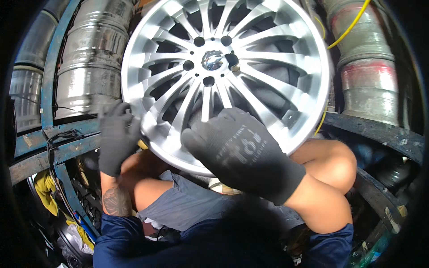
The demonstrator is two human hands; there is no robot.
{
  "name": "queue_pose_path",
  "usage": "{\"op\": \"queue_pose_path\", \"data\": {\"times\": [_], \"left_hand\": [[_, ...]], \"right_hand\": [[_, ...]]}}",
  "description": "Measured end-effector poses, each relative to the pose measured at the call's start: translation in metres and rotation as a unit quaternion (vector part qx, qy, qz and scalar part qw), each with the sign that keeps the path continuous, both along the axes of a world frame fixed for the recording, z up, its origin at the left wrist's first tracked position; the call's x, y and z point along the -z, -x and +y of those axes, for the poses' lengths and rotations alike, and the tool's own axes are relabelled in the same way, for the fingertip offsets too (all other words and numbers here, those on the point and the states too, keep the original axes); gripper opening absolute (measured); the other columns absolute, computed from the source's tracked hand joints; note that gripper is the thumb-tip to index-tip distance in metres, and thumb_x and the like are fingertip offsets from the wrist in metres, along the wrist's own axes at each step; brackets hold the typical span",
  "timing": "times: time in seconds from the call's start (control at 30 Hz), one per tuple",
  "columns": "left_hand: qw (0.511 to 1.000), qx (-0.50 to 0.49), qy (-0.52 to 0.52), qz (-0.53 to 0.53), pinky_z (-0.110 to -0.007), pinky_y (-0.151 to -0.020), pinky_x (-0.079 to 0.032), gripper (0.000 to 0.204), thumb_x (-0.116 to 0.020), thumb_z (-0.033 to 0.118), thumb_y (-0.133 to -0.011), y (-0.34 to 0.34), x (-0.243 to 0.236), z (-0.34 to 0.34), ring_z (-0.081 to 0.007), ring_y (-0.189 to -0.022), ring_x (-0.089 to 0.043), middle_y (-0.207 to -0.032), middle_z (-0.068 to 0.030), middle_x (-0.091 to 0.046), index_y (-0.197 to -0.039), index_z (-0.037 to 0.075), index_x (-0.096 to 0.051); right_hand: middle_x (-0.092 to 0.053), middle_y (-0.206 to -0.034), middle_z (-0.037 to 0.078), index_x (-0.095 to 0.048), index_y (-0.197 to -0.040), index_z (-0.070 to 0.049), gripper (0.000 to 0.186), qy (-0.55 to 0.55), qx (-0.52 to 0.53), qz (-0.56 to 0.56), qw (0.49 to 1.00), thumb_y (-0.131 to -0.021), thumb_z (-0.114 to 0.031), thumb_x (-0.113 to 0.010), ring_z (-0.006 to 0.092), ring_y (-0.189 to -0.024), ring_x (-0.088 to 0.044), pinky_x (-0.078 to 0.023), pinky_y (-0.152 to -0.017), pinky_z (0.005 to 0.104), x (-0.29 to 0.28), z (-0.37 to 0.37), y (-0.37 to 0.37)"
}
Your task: Repairing and sanding the center cap of a silver alloy wheel rim.
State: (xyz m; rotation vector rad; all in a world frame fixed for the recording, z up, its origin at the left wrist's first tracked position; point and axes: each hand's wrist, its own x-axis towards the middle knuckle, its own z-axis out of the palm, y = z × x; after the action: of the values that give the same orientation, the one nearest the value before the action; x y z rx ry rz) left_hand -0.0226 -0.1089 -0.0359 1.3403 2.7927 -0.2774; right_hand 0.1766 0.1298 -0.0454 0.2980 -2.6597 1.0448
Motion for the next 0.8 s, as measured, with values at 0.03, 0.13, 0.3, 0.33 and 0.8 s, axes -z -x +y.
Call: {"op": "queue_pose_path", "data": {"times": [0.03,0.13,0.3,0.33,0.8], "left_hand": [[0.995,-0.020,-0.096,0.001,-0.051,-0.108,-0.035,0.025,-0.060,0.024,-0.091,0.009,0.000,-0.011,-0.0318,-0.113,-0.060,-0.117,-0.0135,-0.066,-0.102,0.006,-0.073],[0.964,-0.100,-0.234,-0.073,-0.041,-0.099,-0.043,0.023,-0.060,0.018,-0.093,0.032,-0.023,-0.042,-0.0301,-0.105,-0.063,-0.110,-0.0128,-0.068,-0.105,0.001,-0.070],[0.900,-0.138,-0.324,-0.258,-0.030,-0.084,-0.049,0.025,-0.058,0.013,-0.099,0.015,-0.038,0.001,-0.0129,-0.094,-0.063,-0.101,-0.0076,-0.071,-0.117,0.000,-0.068],[0.853,-0.188,-0.340,-0.348,-0.026,-0.082,-0.050,0.025,-0.061,0.014,-0.097,0.008,-0.035,0.003,-0.0097,-0.093,-0.063,-0.100,-0.0052,-0.071,-0.118,0.002,-0.068],[0.741,-0.068,-0.505,-0.436,-0.024,-0.084,-0.052,0.018,-0.071,0.010,-0.093,-0.040,-0.041,0.061,-0.0082,-0.090,-0.063,-0.097,-0.0032,-0.069,-0.109,0.001,-0.070]], "right_hand": [[-0.057,-0.079,0.009,-0.061,-0.102,-0.010,0.018,0.000,0.022,0.007,1.000,-0.085,-0.011,-0.060,0.0296,-0.075,-0.059,-0.045,-0.068,0.0411,0.003,0.001,0.001],[-0.062,-0.084,0.007,-0.061,-0.110,-0.009,0.026,-0.018,0.041,0.020,0.999,-0.084,-0.011,-0.061,0.0296,-0.075,-0.061,-0.046,-0.070,0.0423,-0.013,0.006,0.002],[-0.070,-0.098,0.009,-0.062,-0.119,-0.010,0.030,-0.009,0.098,0.028,0.995,-0.089,-0.012,-0.059,0.0303,-0.079,-0.065,-0.049,-0.071,0.0437,-0.015,0.013,0.005],[-0.072,-0.103,0.012,-0.065,-0.117,-0.008,0.027,0.039,0.105,0.014,0.994,-0.091,-0.011,-0.059,0.0315,-0.082,-0.067,-0.051,-0.074,0.0422,-0.022,0.010,0.008],[-0.071,-0.108,0.011,-0.069,-0.110,0.003,0.023,0.379,0.112,-0.007,0.919,-0.087,0.006,-0.069,0.0142,-0.097,-0.067,-0.053,-0.088,0.0264,-0.038,-0.028,0.033]]}}
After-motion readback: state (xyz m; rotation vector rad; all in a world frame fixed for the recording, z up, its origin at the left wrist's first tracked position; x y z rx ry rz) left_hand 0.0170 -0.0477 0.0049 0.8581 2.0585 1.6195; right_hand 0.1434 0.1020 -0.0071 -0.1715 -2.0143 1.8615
